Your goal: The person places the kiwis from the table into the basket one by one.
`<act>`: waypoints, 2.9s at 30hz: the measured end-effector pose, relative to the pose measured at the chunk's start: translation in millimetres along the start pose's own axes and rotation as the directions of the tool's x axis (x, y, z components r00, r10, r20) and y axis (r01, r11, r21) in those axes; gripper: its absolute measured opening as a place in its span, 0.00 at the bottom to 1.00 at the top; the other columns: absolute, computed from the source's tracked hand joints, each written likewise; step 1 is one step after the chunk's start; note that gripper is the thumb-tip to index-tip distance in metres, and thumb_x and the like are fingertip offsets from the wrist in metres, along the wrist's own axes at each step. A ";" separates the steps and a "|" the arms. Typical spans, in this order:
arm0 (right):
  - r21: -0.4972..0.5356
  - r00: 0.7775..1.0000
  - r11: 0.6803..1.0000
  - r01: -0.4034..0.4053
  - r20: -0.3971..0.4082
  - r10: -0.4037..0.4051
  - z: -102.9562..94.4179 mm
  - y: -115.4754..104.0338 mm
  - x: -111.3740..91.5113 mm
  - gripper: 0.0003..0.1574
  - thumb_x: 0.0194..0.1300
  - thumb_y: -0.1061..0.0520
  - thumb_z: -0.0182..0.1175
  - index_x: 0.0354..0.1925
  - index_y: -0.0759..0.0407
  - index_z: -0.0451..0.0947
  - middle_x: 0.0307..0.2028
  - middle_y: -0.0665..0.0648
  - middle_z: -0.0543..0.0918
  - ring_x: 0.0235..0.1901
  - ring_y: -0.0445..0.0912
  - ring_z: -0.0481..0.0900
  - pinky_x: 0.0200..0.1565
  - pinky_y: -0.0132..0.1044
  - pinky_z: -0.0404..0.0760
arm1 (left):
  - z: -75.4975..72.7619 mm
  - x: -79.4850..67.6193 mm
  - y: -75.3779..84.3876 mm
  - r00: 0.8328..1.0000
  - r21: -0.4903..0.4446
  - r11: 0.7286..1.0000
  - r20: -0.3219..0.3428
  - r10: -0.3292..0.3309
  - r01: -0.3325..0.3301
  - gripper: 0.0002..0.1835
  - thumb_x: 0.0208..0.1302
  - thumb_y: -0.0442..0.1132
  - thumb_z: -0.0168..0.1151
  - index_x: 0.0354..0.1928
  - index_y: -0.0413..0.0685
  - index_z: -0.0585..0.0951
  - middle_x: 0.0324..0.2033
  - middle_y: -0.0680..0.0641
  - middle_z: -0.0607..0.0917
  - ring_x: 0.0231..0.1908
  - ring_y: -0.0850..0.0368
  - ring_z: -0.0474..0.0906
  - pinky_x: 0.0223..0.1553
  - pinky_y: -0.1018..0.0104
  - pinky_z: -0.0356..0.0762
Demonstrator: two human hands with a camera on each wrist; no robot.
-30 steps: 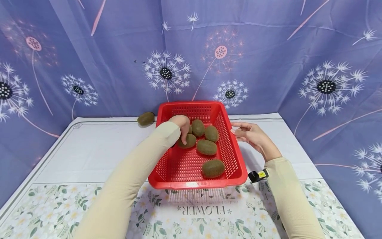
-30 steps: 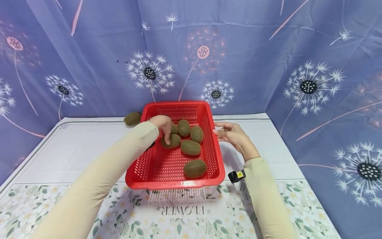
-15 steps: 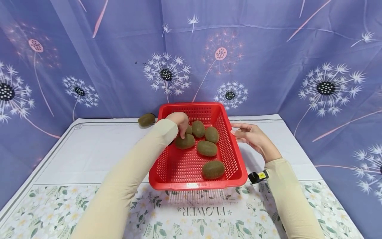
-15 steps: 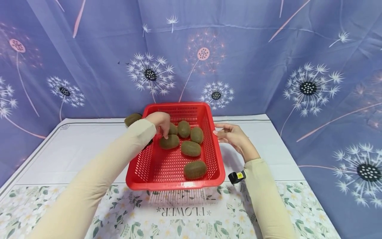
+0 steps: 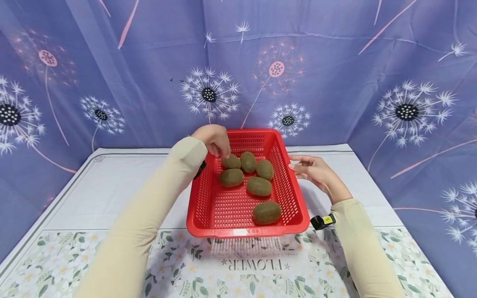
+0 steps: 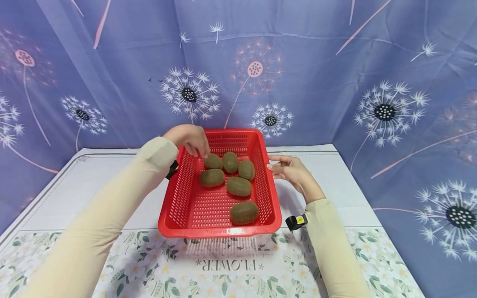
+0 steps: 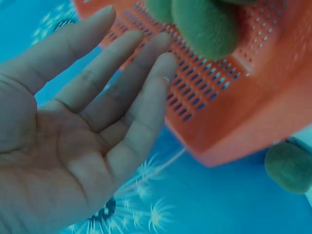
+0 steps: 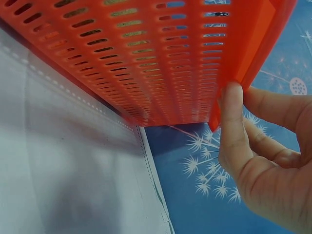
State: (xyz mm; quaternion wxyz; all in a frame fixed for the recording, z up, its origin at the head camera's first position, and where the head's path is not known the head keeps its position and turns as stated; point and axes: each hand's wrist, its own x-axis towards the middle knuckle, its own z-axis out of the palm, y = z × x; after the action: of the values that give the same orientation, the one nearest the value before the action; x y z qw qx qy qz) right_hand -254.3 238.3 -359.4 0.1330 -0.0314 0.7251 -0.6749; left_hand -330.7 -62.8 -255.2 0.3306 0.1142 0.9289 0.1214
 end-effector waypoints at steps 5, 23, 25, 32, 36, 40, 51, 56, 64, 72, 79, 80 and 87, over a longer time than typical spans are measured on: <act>-0.012 1.000 1.000 0.003 0.005 -0.003 -0.2 2.4 -0.2 0.36 0.66 0.64 0.59 0.67 0.76 0.59 0.35 0.48 0.83 0.34 0.39 0.83 0.40 0.32 0.82 | -12.8 -9.3 -17.0 0.993 -0.158 0.985 -0.112 0.046 -0.064 0.14 0.59 0.31 0.63 0.49 0.40 0.84 0.31 0.52 0.84 0.28 0.61 0.79 0.40 0.67 0.80; 0.014 1.000 1.000 0.008 0.004 -0.008 -0.9 3.5 -0.3 0.34 0.66 0.68 0.57 0.66 0.77 0.58 0.33 0.48 0.83 0.33 0.39 0.82 0.40 0.32 0.82 | 8.6 6.2 -123.8 0.809 -0.446 0.882 -0.568 -0.149 -0.151 0.19 0.58 0.32 0.65 0.51 0.31 0.79 0.15 0.50 0.78 0.18 0.61 0.74 0.26 0.70 0.76; -0.003 1.000 1.000 0.015 0.006 -0.015 -1.1 3.9 -0.3 0.33 0.67 0.67 0.56 0.66 0.76 0.59 0.32 0.49 0.82 0.33 0.39 0.82 0.40 0.32 0.82 | 16.7 8.2 -131.2 0.761 -0.412 0.901 -0.626 -0.171 -0.136 0.19 0.57 0.33 0.65 0.51 0.32 0.80 0.25 0.43 0.84 0.30 0.53 0.80 0.37 0.64 0.78; -0.008 0.999 0.999 0.041 0.014 -0.041 -0.6 4.2 0.6 0.33 0.68 0.67 0.55 0.66 0.77 0.58 0.30 0.51 0.78 0.32 0.39 0.81 0.42 0.32 0.82 | 36.4 18.7 -155.2 0.631 -0.313 0.943 -0.756 -0.175 -0.114 0.20 0.55 0.32 0.59 0.50 0.27 0.79 0.45 0.30 0.81 0.53 0.35 0.73 0.58 0.52 0.68; 0.001 0.999 0.999 0.045 0.012 -0.045 -1.0 3.9 1.0 0.33 0.68 0.67 0.55 0.66 0.78 0.58 0.30 0.51 0.78 0.31 0.39 0.81 0.41 0.32 0.82 | 45.0 25.4 -167.0 0.636 -0.271 0.959 -0.754 -0.161 -0.079 0.22 0.54 0.32 0.59 0.51 0.25 0.77 0.46 0.29 0.80 0.52 0.34 0.73 0.56 0.50 0.69; -0.007 0.999 0.999 0.044 0.011 -0.044 -1.3 3.8 0.9 0.33 0.68 0.66 0.56 0.66 0.77 0.58 0.30 0.51 0.78 0.31 0.39 0.81 0.41 0.32 0.82 | 50.7 31.6 -175.9 0.673 -0.258 0.965 -0.722 -0.160 -0.047 0.25 0.54 0.33 0.61 0.54 0.24 0.74 0.51 0.27 0.77 0.55 0.32 0.71 0.58 0.49 0.68; -0.005 1.000 1.000 0.030 0.008 -0.030 -2.1 4.3 1.0 0.33 0.67 0.66 0.57 0.66 0.77 0.59 0.31 0.49 0.81 0.32 0.39 0.82 0.40 0.32 0.82 | 61.9 48.6 -181.2 0.722 -0.235 0.972 -0.675 -0.155 -0.011 0.23 0.54 0.34 0.64 0.50 0.28 0.75 0.48 0.27 0.78 0.49 0.34 0.73 0.50 0.45 0.72; 0.003 1.000 1.000 0.016 0.000 -0.016 -1.1 3.8 0.1 0.34 0.66 0.66 0.58 0.66 0.77 0.59 0.33 0.48 0.84 0.33 0.39 0.82 0.39 0.32 0.82 | 66.5 52.7 -176.6 0.708 -0.139 0.989 -0.693 -0.136 0.054 0.23 0.55 0.36 0.67 0.49 0.27 0.74 0.48 0.26 0.77 0.51 0.31 0.73 0.48 0.42 0.74; -0.004 0.999 1.000 0.031 0.011 -0.031 -0.5 4.5 1.3 0.33 0.67 0.66 0.56 0.66 0.76 0.60 0.33 0.47 0.83 0.33 0.39 0.82 0.41 0.33 0.82 | 71.0 57.0 -175.1 0.708 -0.033 0.988 -0.694 -0.131 0.150 0.30 0.57 0.39 0.69 0.56 0.26 0.71 0.51 0.27 0.73 0.54 0.31 0.68 0.49 0.40 0.73; -0.005 1.000 1.000 0.027 0.005 -0.027 -1.4 4.4 0.4 0.33 0.67 0.67 0.56 0.66 0.76 0.60 0.34 0.47 0.83 0.33 0.39 0.82 0.41 0.33 0.82 | 73.2 62.2 -176.5 0.690 0.017 0.986 -0.716 -0.102 0.163 0.26 0.59 0.39 0.68 0.53 0.26 0.73 0.48 0.27 0.75 0.51 0.31 0.71 0.47 0.40 0.74; -0.002 1.000 1.000 0.009 0.000 -0.009 -0.1 4.5 0.1 0.33 0.66 0.67 0.57 0.66 0.77 0.59 0.33 0.48 0.83 0.33 0.39 0.82 0.40 0.32 0.82 | 72.7 57.1 -181.3 0.697 -0.072 0.988 -0.702 -0.146 0.135 0.24 0.60 0.42 0.66 0.48 0.28 0.74 0.47 0.28 0.77 0.48 0.32 0.76 0.44 0.40 0.76; -0.003 1.000 1.000 0.009 -0.003 -0.009 -0.2 4.6 0.1 0.33 0.66 0.67 0.57 0.66 0.76 0.60 0.33 0.48 0.83 0.33 0.39 0.82 0.40 0.32 0.82 | 72.3 55.7 -181.5 0.695 -0.091 0.988 -0.703 -0.151 0.122 0.23 0.60 0.43 0.66 0.47 0.29 0.75 0.46 0.28 0.78 0.47 0.33 0.76 0.43 0.41 0.76; -0.009 1.000 1.000 0.012 -0.007 -0.012 -0.6 3.6 0.3 0.33 0.66 0.66 0.58 0.66 0.76 0.60 0.33 0.47 0.83 0.33 0.38 0.82 0.39 0.32 0.82 | 69.3 44.9 -180.4 0.659 -0.192 0.981 -0.737 -0.148 0.006 0.26 0.60 0.46 0.65 0.52 0.33 0.76 0.45 0.31 0.80 0.44 0.37 0.77 0.41 0.44 0.74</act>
State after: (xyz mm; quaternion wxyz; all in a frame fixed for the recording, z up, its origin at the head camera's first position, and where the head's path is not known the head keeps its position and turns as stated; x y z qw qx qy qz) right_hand -254.2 239.2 -363.0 0.1260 -0.0340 0.7283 -0.6727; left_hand -343.9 -209.7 -388.0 -0.0667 -0.0146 0.9724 0.2232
